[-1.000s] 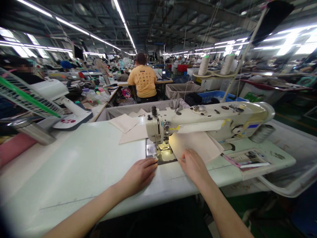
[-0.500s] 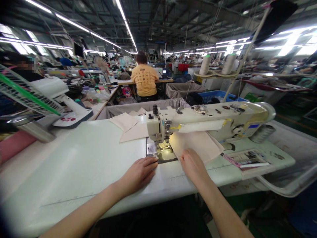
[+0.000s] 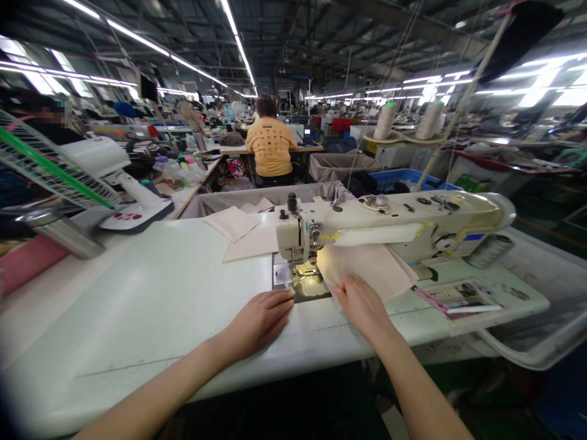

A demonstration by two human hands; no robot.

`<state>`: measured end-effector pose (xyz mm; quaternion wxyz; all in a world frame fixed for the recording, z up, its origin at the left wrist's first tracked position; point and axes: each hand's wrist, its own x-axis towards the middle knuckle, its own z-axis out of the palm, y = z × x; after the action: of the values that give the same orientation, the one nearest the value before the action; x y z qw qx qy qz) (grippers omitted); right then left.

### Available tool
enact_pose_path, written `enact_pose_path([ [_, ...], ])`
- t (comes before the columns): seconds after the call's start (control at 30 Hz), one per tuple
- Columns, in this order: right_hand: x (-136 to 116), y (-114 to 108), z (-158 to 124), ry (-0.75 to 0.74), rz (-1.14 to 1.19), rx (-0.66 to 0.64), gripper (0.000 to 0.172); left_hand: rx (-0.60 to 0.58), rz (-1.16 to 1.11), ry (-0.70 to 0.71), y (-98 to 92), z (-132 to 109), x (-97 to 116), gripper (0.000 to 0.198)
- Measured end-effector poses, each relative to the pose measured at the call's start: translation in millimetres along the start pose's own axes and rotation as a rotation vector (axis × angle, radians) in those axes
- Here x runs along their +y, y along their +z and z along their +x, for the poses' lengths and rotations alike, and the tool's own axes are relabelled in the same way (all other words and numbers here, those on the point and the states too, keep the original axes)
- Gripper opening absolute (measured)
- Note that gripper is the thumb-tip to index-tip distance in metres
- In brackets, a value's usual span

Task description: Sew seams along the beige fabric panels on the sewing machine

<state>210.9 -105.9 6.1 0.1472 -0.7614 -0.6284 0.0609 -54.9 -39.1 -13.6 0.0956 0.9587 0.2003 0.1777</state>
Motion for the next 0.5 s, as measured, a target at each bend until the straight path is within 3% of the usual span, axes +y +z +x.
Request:
enact_pose_path([
  [0.23, -24.4, 15.4, 8.1, -0.006, -0.155, 0.248, 0.030, 0.012, -0.009, 0.001, 2.1, -0.8, -1.0, 0.030],
  [0.5, -20.2, 23.2, 16.4, 0.010, -0.096, 0.226, 0.020, 0.006, -0.009, 0.002, -0.5, -2.0, -0.7, 0.030],
])
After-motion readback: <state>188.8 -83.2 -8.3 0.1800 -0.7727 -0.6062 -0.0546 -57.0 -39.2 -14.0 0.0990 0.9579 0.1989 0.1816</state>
